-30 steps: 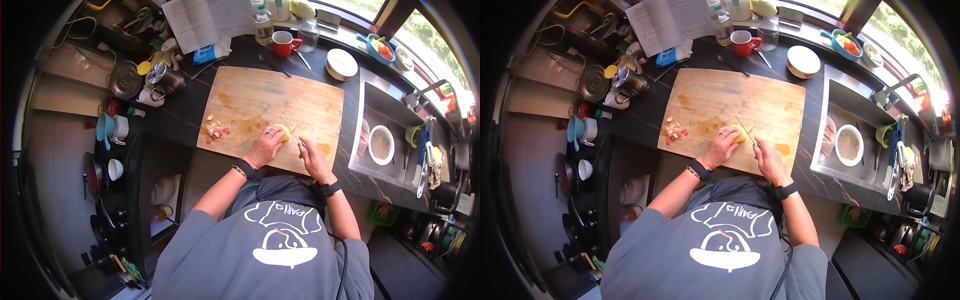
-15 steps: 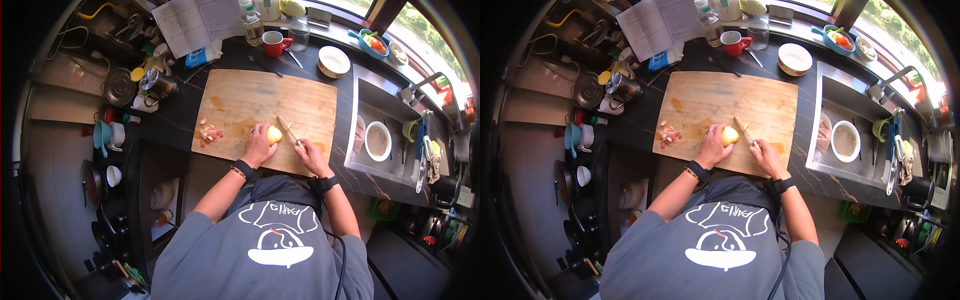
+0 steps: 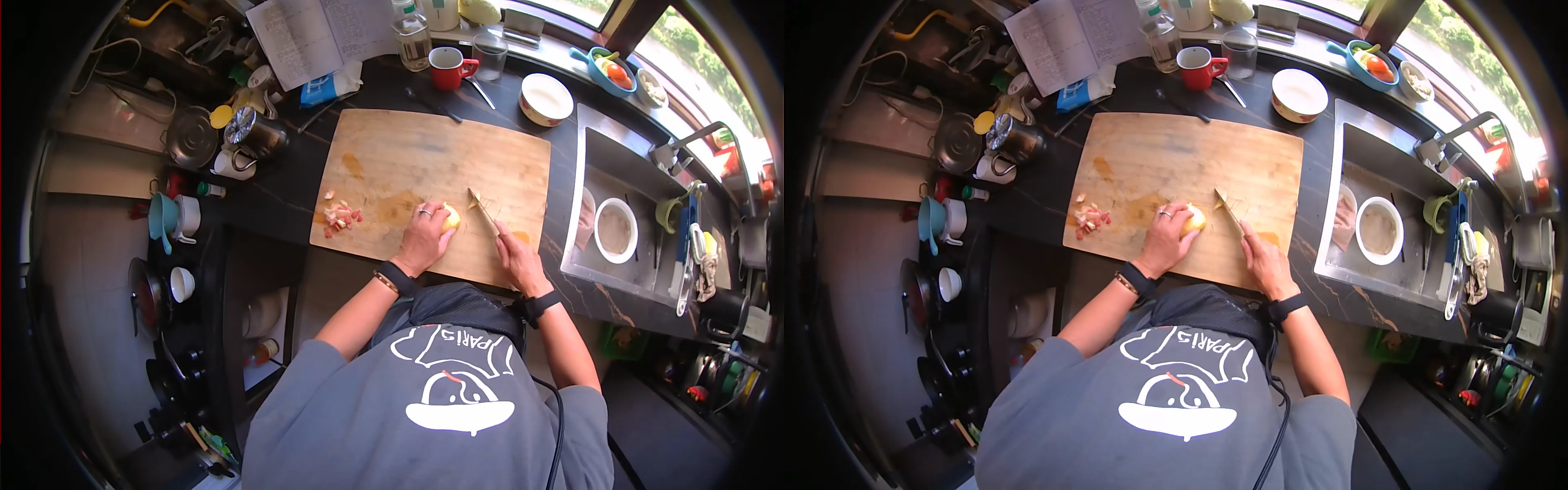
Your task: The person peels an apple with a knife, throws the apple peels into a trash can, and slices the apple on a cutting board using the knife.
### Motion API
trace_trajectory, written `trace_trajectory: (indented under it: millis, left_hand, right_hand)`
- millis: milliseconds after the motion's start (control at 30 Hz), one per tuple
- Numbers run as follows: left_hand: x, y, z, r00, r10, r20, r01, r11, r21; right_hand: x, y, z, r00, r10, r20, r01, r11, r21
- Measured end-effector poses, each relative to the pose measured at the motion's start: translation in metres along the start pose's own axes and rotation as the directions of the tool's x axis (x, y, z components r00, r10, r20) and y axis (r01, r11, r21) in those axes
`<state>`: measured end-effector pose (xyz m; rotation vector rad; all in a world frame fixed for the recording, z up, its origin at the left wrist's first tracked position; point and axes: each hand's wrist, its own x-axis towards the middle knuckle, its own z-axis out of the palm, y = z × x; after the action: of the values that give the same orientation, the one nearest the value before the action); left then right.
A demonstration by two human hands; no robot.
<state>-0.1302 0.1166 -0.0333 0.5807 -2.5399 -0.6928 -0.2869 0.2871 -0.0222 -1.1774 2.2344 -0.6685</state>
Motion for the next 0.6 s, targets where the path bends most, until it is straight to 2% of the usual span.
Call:
trace_trajectory:
  millis: [133, 200, 233, 300, 333, 433, 600]
  left_hand:
    - [-0.001, -0.003, -0.007, 0.997, 0.065, 0.05, -0.063, 0.997, -0.033]
    - [0.001, -0.003, -0.011, 0.994, 0.079, 0.07, -0.076, 0.996, -0.035]
    - [0.002, -0.003, -0.012, 0.99, 0.108, 0.088, -0.106, 0.994, -0.033]
    - [0.004, -0.001, -0.013, 0.985, 0.14, 0.103, -0.137, 0.99, -0.032]
    - [0.004, 0.0, -0.014, 0.983, 0.132, 0.124, -0.13, 0.991, -0.026]
    - [0.003, -0.001, -0.013, 0.983, 0.116, 0.145, -0.115, 0.993, -0.019]
    - [0.002, 0.001, -0.012, 0.986, 0.097, 0.134, -0.095, 0.995, -0.023]
  right_hand:
    - [0.0, -0.002, 0.004, 1.0, 0.009, -0.017, -0.009, 1.0, 0.018]
    - [-0.005, -0.019, -0.003, 0.991, -0.111, -0.073, 0.12, 0.984, 0.132]
    - [-0.007, -0.019, 0.0, 0.991, -0.109, -0.072, 0.118, 0.984, 0.132]
    - [-0.008, -0.022, 0.004, 0.954, -0.283, -0.099, 0.295, 0.945, 0.143]
    - [-0.011, -0.024, 0.002, 0.967, -0.254, -0.026, 0.255, 0.956, 0.145]
    - [-0.013, -0.027, -0.001, 0.98, -0.191, 0.052, 0.185, 0.978, 0.097]
    - [-0.014, -0.019, 0.014, 0.973, -0.229, 0.034, 0.227, 0.972, 0.06]
